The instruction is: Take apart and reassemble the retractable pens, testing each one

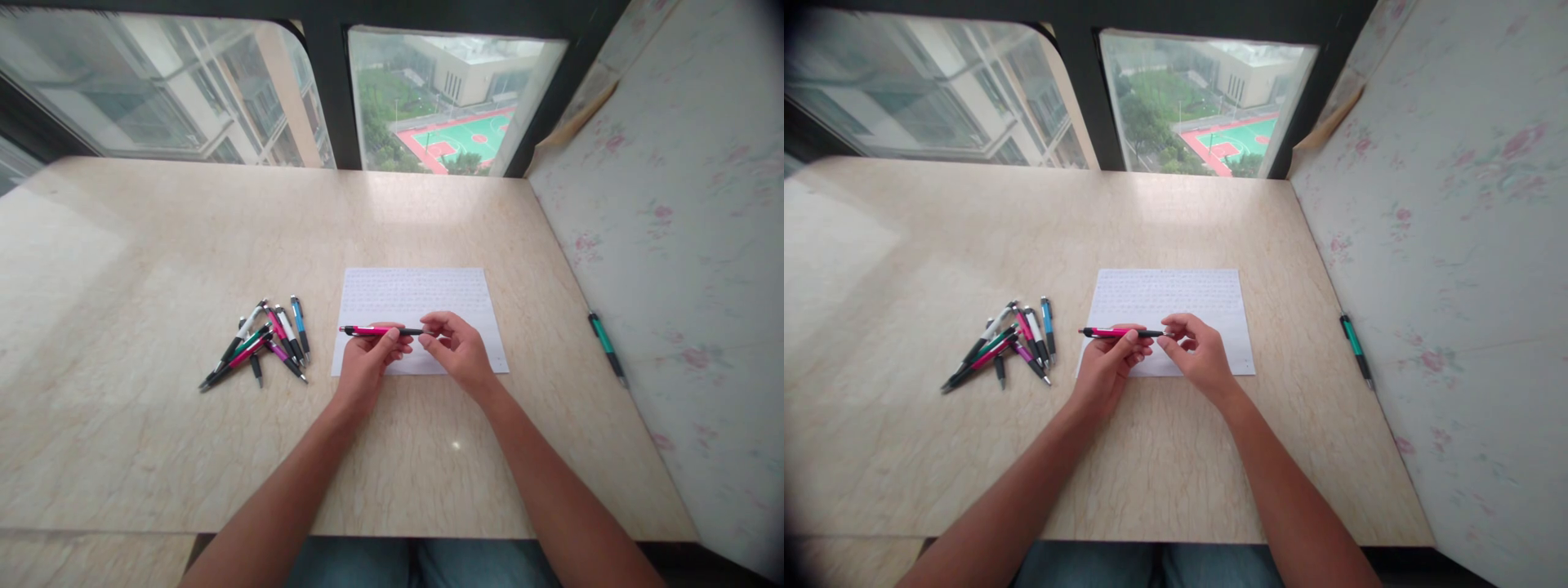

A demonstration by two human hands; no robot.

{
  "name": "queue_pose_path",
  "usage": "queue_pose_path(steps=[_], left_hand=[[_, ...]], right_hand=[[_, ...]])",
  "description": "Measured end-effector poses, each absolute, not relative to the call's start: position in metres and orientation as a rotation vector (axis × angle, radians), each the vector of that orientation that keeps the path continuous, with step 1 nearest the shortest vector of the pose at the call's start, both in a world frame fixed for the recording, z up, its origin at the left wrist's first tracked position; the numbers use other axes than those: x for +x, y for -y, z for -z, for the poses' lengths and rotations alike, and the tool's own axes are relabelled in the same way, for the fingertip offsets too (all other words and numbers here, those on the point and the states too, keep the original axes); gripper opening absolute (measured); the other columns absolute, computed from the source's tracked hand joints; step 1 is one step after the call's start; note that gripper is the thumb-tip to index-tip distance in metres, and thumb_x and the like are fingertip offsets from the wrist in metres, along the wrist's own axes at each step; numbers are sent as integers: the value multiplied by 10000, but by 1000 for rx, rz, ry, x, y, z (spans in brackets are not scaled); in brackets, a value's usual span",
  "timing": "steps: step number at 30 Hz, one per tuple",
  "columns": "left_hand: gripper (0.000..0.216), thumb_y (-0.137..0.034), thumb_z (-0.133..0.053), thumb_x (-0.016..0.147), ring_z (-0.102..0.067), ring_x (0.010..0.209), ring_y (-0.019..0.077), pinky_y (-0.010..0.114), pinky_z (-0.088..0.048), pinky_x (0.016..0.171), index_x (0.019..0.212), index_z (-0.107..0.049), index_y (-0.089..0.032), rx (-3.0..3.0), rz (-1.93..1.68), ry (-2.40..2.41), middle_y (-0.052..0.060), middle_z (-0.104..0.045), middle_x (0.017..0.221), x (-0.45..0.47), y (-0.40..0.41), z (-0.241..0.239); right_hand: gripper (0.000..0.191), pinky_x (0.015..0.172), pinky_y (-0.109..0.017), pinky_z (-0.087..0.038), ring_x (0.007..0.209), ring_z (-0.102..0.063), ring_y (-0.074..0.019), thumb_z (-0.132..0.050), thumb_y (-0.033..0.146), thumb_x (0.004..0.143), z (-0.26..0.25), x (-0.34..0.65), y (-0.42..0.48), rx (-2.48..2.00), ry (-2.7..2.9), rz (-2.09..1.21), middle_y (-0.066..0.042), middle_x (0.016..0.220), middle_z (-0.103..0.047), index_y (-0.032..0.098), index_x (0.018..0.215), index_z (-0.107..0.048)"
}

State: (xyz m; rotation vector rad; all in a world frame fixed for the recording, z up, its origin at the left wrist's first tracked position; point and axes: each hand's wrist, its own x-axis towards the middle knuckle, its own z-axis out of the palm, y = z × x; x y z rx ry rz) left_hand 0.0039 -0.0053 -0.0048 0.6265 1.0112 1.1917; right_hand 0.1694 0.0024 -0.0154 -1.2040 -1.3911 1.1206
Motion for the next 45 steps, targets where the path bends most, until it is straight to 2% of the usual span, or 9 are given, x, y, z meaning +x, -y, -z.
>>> queue_pose_path(steps=[4,13,24,28,31,37,41,45], left_hand=[[234,-316,-768,772,-676,675,118,200,-493,650,917,-731,-135,611,-1187,-1005,77,-749,784,5,6,4],[274,-327,-782,754,-677,677,111,189,-502,640,927,-726,-121,549,-1199,-1011,105,-758,830,5,5,3],[263,-324,-788,747,-678,665,109,188,-501,639,917,-728,-132,542,-1216,-1006,79,-750,777,5,4,2],[261,-326,-790,741,-672,663,103,188,-491,638,906,-727,-134,523,-1257,-1024,69,-746,778,4,3,2],[265,-333,-791,736,-680,680,113,201,-491,642,903,-722,-139,504,-1289,-1049,72,-749,801,1,1,2],[263,-320,-791,729,-680,690,112,199,-486,631,904,-715,-137,460,-1377,-1054,71,-750,820,-7,-6,3],[258,-317,-785,734,-679,691,107,191,-486,628,904,-713,-136,427,-1417,-1035,65,-748,807,-11,-9,4],[252,-309,-786,730,-677,682,102,183,-482,617,894,-706,-135,408,-1414,-1018,61,-746,804,-13,-11,3]], right_hand=[[143,606,-272,-495,721,-631,-148,-666,335,843,15,169,-1,-1215,1381,-1127,-29,811,-683,212,915,-677],[125,631,-280,-510,784,-644,-158,-677,275,832,12,169,0,-1180,1356,-1112,-40,885,-691,219,943,-689],[149,606,-281,-538,660,-655,-140,-665,286,843,10,172,0,-1113,1266,-1164,-19,759,-699,202,964,-642],[137,604,-280,-536,650,-635,-137,-665,332,838,11,173,-4,-1220,1235,-1054,-19,744,-681,201,874,-647],[152,628,-294,-541,707,-642,-154,-658,349,835,13,174,-7,-1333,1276,-935,-40,805,-691,202,872,-668],[138,675,-306,-546,796,-652,-173,-569,262,876,12,175,-7,-1358,1608,-705,-57,906,-707,217,927,-689],[152,660,-313,-511,734,-619,-169,-539,190,874,13,175,-8,-1400,1789,-537,-59,875,-687,202,911,-686],[105,741,-348,-475,761,-602,-192,-573,183,855,15,170,-16,-1521,1949,-398,-53,834,-687,199,865,-676]])
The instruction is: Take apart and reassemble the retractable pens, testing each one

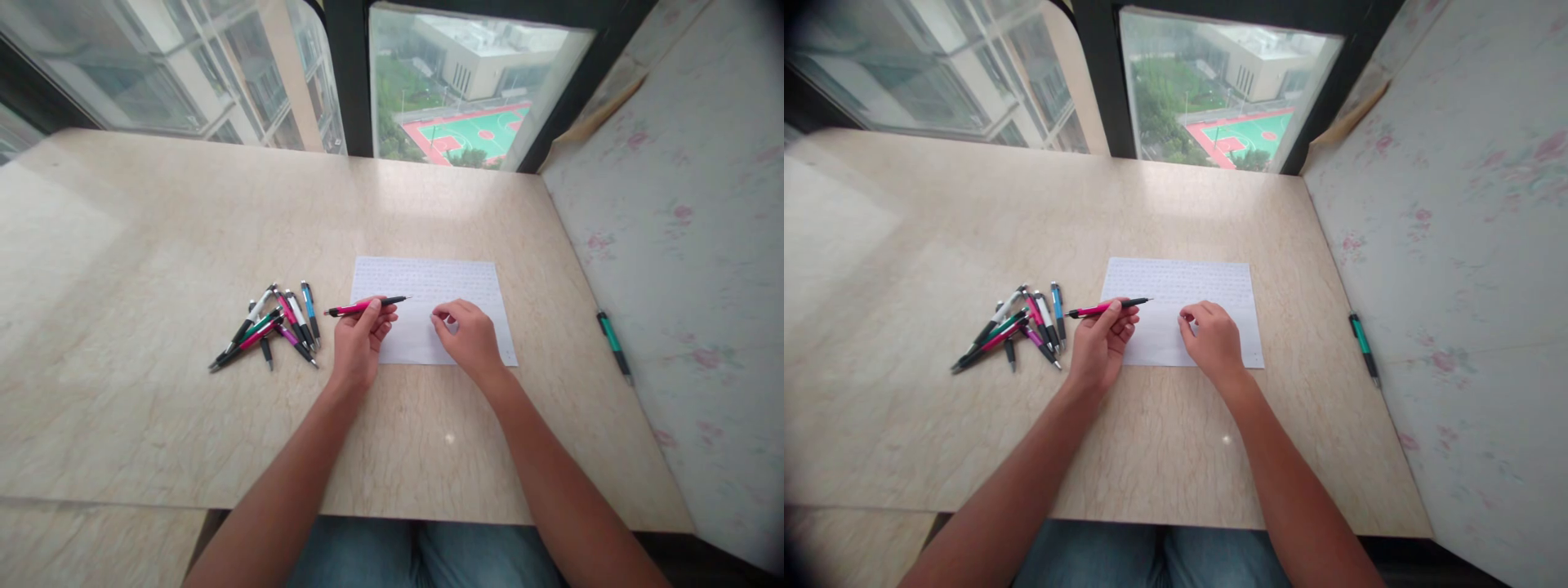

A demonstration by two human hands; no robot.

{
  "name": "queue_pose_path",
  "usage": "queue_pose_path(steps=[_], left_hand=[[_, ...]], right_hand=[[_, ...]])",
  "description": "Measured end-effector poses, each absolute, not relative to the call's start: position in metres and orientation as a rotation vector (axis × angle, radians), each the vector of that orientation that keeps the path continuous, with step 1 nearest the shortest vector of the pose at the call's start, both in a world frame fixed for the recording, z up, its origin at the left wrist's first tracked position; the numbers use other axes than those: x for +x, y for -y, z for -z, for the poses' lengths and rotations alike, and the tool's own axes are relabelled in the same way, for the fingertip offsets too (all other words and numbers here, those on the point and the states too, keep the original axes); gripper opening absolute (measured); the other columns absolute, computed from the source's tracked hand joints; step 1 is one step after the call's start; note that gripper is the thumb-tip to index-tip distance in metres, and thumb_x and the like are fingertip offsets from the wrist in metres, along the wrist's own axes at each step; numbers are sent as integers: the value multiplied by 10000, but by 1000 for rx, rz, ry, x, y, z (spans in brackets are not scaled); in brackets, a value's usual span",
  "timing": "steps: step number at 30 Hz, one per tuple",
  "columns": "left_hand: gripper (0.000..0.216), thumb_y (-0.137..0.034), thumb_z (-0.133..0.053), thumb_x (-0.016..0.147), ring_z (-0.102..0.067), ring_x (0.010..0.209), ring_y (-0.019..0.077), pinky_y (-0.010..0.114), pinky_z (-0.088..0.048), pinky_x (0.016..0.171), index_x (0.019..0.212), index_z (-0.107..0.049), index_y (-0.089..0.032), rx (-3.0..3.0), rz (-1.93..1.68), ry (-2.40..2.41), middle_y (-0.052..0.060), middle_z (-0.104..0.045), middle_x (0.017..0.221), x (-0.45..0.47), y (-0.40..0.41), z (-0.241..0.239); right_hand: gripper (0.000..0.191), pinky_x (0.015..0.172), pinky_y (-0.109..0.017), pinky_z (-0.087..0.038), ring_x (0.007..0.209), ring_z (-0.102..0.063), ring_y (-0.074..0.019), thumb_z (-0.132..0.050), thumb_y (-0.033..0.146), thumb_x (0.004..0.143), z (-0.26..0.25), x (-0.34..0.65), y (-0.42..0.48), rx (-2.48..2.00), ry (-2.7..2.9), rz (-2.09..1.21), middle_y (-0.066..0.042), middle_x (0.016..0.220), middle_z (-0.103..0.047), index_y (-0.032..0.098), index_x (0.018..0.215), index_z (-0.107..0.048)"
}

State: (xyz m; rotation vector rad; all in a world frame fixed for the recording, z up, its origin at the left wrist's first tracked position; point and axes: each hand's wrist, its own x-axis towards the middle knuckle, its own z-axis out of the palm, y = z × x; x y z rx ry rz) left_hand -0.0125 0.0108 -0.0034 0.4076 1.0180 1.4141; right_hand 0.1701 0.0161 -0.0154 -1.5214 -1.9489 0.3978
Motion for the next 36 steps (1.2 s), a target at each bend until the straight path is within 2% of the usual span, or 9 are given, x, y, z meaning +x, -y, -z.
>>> queue_pose_path(steps=[3,10,18,22,25,28,30,36], left_hand=[[242,-301,-783,731,-671,670,96,177,-483,610,886,-705,-132,389,-1432,-1002,59,-745,803,-14,-12,0],[246,-311,-779,732,-671,670,97,181,-483,615,887,-701,-136,370,-1392,-980,56,-741,798,-13,-9,0],[291,-348,-787,724,-683,700,125,216,-488,653,914,-705,-144,401,-1323,-973,70,-748,815,-7,-4,0],[281,-352,-783,733,-680,707,137,237,-493,673,917,-716,-152,472,-1220,-957,74,-749,820,-3,0,0],[266,-367,-767,751,-672,702,156,258,-487,667,908,-722,-158,625,-1104,-948,71,-739,789,0,4,2],[252,-376,-754,766,-656,689,162,262,-468,651,893,-729,-161,800,-1066,-993,63,-723,742,0,5,2],[256,-382,-743,777,-647,690,163,265,-461,648,903,-736,-160,879,-1072,-1041,70,-727,760,-2,3,1],[246,-374,-743,771,-614,672,146,252,-447,656,865,-752,-147,879,-1130,-1105,67,-709,734,-11,-5,2]], right_hand=[[93,747,-348,-452,813,-599,-209,-573,196,863,13,162,-26,-1575,2035,-331,-56,832,-683,208,846,-664],[94,624,-335,-407,873,-579,-256,-565,179,850,8,146,-42,-1762,2179,-116,-109,865,-672,206,835,-654],[232,745,-354,-468,803,-609,-215,-576,215,846,11,163,-35,-1627,2019,-351,-76,880,-685,190,1055,-674],[245,665,-316,-497,790,-648,-188,-503,332,937,3,170,-17,-1434,1730,-705,-76,949,-716,200,1037,-683],[241,638,-301,-508,781,-653,-179,-536,387,928,0,171,-4,-1257,1748,-915,-58,915,-719,220,998,-695],[161,630,-301,-503,752,-627,-175,-609,353,885,-1,174,0,-1204,1852,-855,-39,829,-702,234,921,-712],[136,620,-301,-501,781,-619,-181,-618,319,875,-1,177,-1,-1208,1875,-806,-45,849,-698,243,918,-723],[170,621,-302,-492,813,-590,-190,-606,226,852,-3,186,-5,-1240,1955,-717,-57,869,-662,258,948,-743]])
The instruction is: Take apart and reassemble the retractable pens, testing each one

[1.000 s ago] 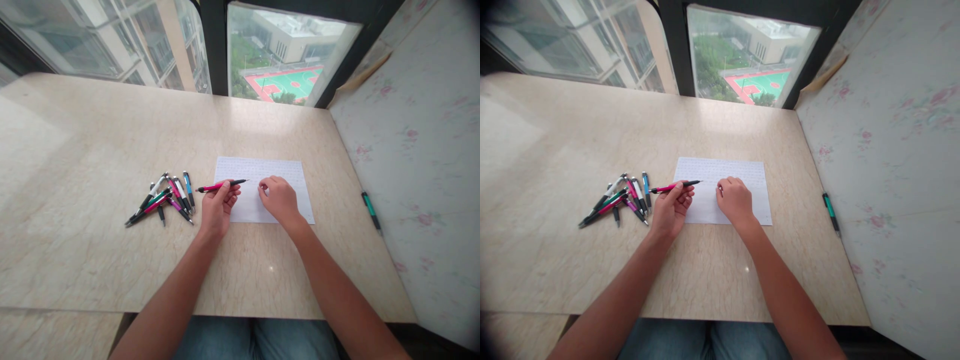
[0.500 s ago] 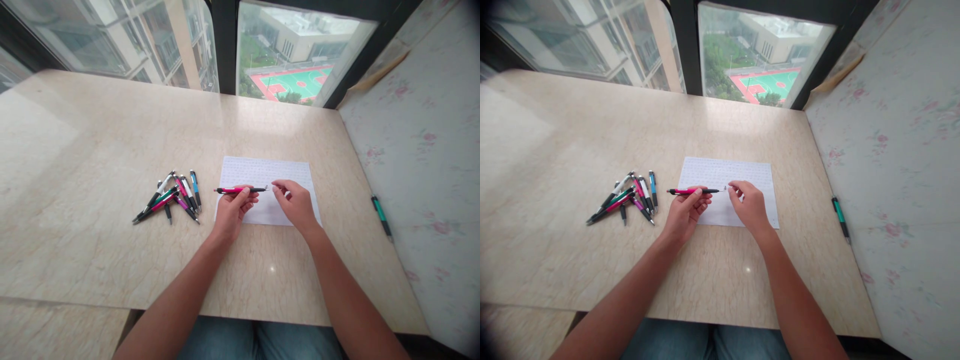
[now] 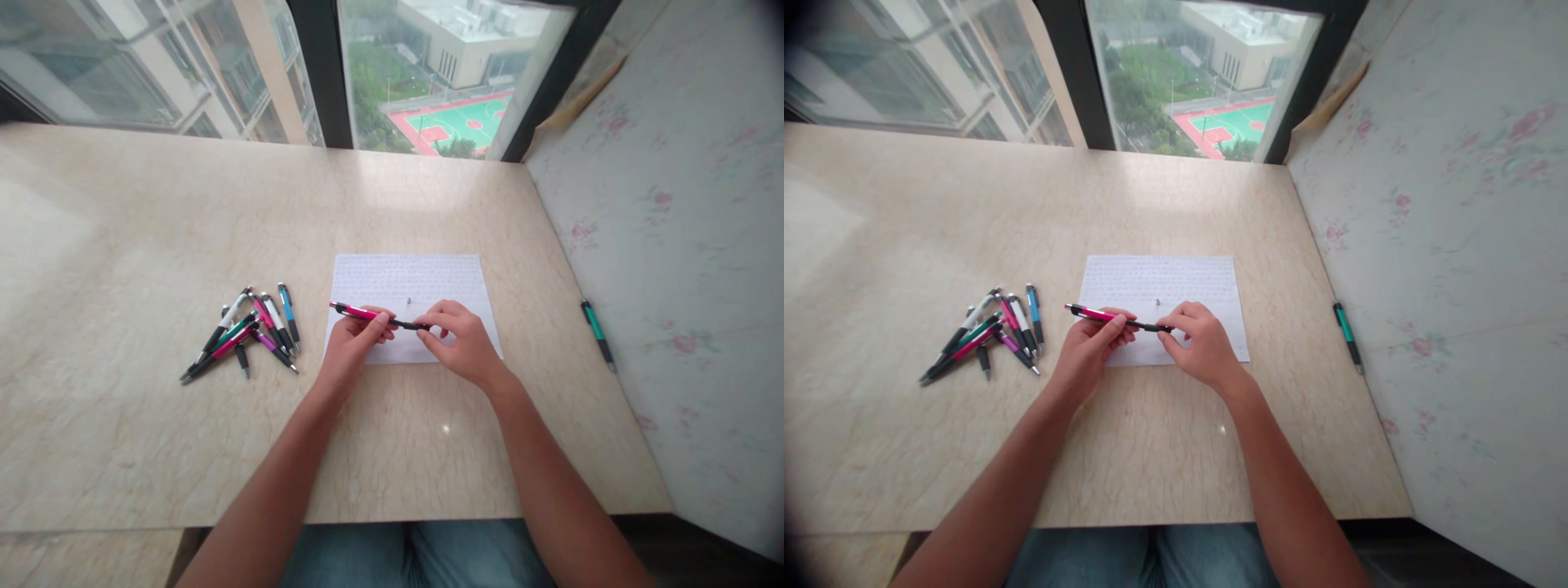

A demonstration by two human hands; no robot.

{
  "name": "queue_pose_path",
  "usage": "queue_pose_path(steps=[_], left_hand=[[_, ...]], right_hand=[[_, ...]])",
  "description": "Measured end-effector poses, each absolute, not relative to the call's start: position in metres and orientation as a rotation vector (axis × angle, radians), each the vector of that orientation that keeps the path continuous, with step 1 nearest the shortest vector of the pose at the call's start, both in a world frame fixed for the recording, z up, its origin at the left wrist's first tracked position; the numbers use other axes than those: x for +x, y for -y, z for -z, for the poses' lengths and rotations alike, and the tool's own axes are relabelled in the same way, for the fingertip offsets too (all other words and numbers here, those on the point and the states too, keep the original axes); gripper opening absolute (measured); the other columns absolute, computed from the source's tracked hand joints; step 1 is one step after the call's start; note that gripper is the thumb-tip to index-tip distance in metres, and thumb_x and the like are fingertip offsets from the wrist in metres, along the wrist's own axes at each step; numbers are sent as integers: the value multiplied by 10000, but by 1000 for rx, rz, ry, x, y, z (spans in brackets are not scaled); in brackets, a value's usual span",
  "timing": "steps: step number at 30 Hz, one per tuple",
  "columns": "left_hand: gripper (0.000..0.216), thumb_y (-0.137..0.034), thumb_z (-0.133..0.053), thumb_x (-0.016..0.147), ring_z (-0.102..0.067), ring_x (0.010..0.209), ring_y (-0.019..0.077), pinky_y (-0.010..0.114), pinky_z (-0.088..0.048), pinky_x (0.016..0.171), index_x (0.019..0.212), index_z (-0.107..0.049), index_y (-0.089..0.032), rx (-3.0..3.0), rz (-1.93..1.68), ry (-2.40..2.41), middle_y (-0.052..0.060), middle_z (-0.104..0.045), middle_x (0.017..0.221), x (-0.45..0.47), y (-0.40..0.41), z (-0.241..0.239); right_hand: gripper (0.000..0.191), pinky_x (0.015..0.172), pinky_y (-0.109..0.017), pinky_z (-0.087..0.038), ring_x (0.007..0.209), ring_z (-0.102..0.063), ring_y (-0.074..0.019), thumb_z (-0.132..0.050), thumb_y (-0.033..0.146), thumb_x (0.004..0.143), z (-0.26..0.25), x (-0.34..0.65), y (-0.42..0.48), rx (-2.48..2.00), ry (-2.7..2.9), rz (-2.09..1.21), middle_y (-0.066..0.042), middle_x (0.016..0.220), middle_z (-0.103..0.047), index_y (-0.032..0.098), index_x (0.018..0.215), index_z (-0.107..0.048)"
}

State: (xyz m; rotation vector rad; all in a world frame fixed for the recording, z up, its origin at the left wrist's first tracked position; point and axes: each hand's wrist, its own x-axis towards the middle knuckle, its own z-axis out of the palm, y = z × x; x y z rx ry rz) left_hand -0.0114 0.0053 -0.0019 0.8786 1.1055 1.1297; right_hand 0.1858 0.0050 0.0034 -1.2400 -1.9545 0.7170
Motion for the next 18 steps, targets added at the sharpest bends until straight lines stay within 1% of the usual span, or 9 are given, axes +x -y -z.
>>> queue_pose_path(steps=[4,10,14,18], left_hand=[[242,-356,-753,767,-611,675,122,228,-446,653,885,-746,-145,772,-1214,-1110,65,-716,768,-13,-8,4],[260,-351,-778,739,-618,679,109,215,-452,644,878,-744,-134,583,-1270,-1069,73,-717,779,-11,-8,3],[265,-351,-778,738,-615,677,107,218,-456,647,880,-743,-130,585,-1227,-1047,74,-716,785,-6,-6,5],[270,-346,-782,733,-608,672,110,215,-442,626,885,-736,-128,583,-1216,-1029,63,-704,754,-4,-5,7]], right_hand=[[221,666,-313,-492,809,-593,-189,-574,175,840,2,191,-7,-1307,1975,-670,-54,867,-661,234,994,-720],[195,697,-328,-482,725,-600,-184,-575,201,844,16,186,-12,-1561,1824,-529,-60,826,-664,177,999,-691],[214,760,-344,-469,754,-601,-204,-563,213,859,21,175,-18,-1655,1872,-416,-74,829,-673,165,1025,-689],[239,762,-342,-454,801,-604,-225,-544,228,875,19,164,-26,-1755,1937,-302,-91,859,-679,155,1051,-688]])
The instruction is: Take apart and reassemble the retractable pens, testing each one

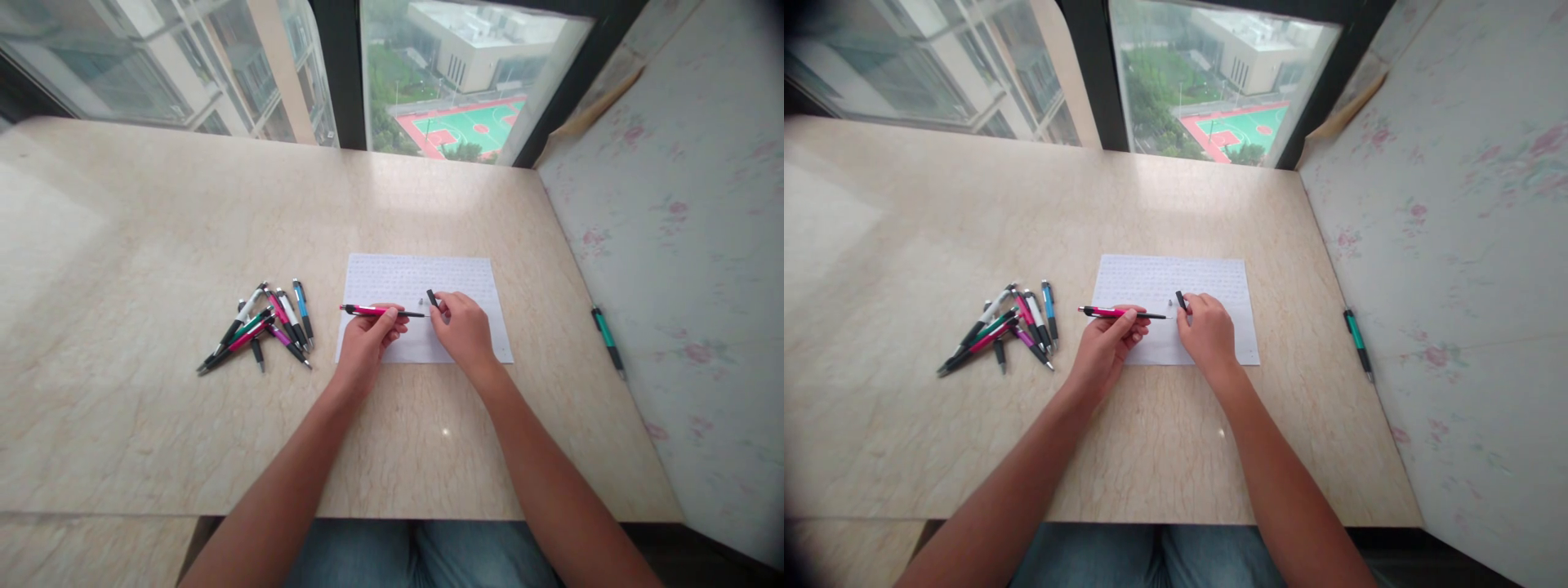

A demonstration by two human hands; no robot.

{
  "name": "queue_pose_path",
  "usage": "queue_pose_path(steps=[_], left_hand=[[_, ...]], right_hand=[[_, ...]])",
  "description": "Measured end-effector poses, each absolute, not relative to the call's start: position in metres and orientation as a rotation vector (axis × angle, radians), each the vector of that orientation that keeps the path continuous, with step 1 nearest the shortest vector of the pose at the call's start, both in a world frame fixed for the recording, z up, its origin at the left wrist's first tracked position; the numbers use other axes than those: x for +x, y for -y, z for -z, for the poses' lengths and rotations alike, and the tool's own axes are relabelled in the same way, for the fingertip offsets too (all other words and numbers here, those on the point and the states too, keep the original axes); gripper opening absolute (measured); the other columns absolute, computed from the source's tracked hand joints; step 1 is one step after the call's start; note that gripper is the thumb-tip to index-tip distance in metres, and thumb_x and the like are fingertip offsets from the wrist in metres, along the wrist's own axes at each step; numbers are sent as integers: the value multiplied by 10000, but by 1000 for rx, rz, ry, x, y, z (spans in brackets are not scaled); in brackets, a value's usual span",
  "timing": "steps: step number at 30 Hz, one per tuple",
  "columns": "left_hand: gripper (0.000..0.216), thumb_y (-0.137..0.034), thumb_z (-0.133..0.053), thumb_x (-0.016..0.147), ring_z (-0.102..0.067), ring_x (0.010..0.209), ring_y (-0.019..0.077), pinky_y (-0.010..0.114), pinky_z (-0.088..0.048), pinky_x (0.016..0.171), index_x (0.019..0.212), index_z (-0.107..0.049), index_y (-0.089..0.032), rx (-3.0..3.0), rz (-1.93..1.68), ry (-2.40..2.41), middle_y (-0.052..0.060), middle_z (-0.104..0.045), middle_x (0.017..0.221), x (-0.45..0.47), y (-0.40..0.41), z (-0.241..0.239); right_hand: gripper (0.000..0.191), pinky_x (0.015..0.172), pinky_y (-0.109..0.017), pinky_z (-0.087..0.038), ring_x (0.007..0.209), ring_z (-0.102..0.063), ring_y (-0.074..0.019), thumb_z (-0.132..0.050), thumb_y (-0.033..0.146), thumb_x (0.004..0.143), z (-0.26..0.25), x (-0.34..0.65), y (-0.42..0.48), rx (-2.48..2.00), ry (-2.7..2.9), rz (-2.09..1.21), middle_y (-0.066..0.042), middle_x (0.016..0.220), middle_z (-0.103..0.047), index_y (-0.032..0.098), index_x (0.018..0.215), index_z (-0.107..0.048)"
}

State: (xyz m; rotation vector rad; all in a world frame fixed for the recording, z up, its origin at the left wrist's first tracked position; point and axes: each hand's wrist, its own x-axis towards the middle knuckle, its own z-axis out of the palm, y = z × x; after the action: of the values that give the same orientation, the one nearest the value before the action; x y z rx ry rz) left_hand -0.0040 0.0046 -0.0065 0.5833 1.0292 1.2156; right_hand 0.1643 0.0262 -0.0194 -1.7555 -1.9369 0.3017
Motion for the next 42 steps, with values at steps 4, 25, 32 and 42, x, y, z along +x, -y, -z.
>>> queue_pose_path(steps=[4,25,32,42], left_hand=[[266,-341,-784,731,-599,663,103,214,-434,631,872,-730,-122,563,-1225,-1023,61,-704,749,-4,-4,4],[247,-368,-746,776,-616,700,135,248,-440,666,912,-730,-162,775,-1145,-1019,51,-711,739,0,2,8],[241,-345,-744,786,-612,696,121,251,-450,677,922,-738,-146,742,-1240,-1018,69,-721,813,-4,0,8],[213,-302,-771,758,-609,662,97,218,-469,656,880,-749,-128,574,-1231,-960,57,-700,762,-5,1,6]], right_hand=[[265,752,-343,-446,873,-613,-252,-531,250,885,17,156,-32,-1846,1977,-208,-107,910,-691,155,1074,-691],[371,638,-278,-427,643,-591,-141,-474,373,976,7,167,-10,-1236,1804,-845,-18,676,-651,186,705,-646],[425,584,-266,-413,586,-574,-131,-482,464,965,8,179,-13,-1279,1634,-969,-10,620,-632,185,701,-665],[372,569,-262,-385,553,-527,-118,-527,400,953,6,174,-11,-1226,1717,-892,5,579,-593,186,672,-645]])
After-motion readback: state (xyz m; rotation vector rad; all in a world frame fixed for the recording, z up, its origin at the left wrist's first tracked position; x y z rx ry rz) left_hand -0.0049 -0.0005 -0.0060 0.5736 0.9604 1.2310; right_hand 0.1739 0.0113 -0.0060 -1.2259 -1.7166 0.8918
